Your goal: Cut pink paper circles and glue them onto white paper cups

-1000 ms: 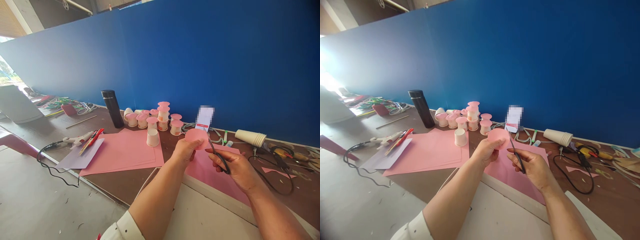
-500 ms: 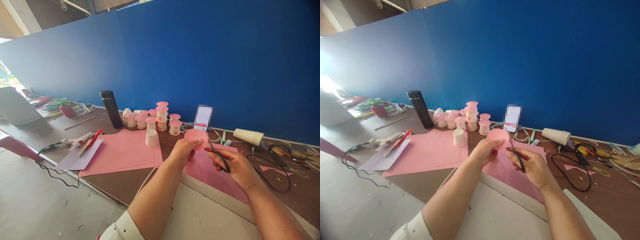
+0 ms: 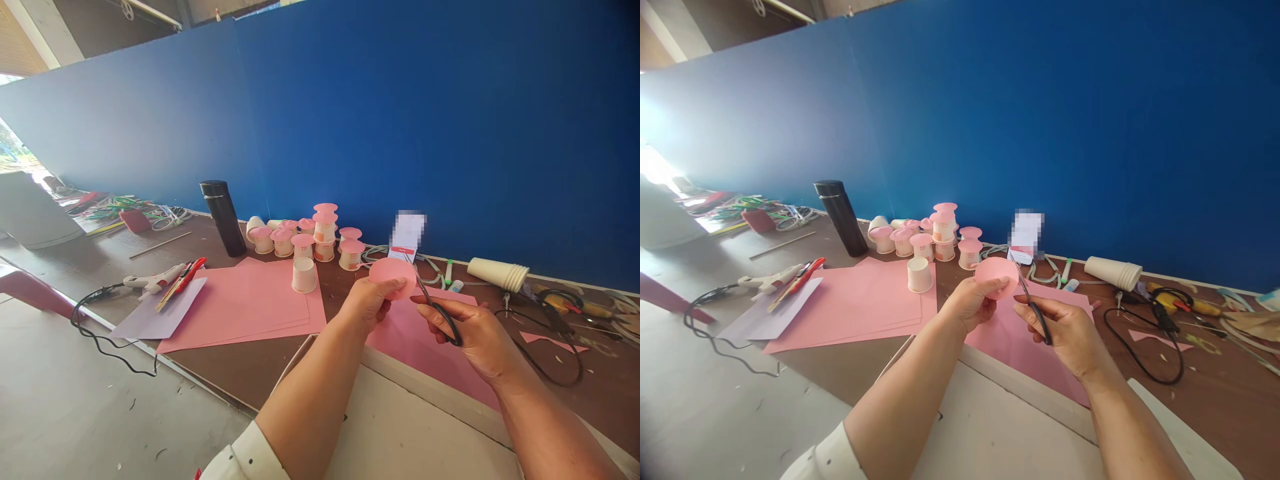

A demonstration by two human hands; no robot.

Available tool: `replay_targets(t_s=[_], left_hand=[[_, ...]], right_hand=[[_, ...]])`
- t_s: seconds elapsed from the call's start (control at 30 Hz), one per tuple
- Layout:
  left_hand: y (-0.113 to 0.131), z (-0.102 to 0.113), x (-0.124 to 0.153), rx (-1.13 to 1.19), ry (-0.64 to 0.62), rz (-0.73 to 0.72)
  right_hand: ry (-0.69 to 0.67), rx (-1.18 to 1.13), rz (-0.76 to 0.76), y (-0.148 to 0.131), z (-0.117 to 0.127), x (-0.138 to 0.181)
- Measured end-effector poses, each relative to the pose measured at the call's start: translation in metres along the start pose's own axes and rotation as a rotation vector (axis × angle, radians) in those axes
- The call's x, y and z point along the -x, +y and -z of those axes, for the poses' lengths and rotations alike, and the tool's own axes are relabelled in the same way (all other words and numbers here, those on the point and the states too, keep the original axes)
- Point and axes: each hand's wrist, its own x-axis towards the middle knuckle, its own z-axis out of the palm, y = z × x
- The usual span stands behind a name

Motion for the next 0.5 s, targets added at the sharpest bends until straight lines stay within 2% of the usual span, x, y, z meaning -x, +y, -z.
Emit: replay_targets(t_s=[0.5], left_hand=[[0.0011, -0.0010, 0.0003, -0.041, 0.022, 0.015]], right_hand=[[-0.030, -0.012, -0.009, 0.0013, 0.0030, -0.0016]])
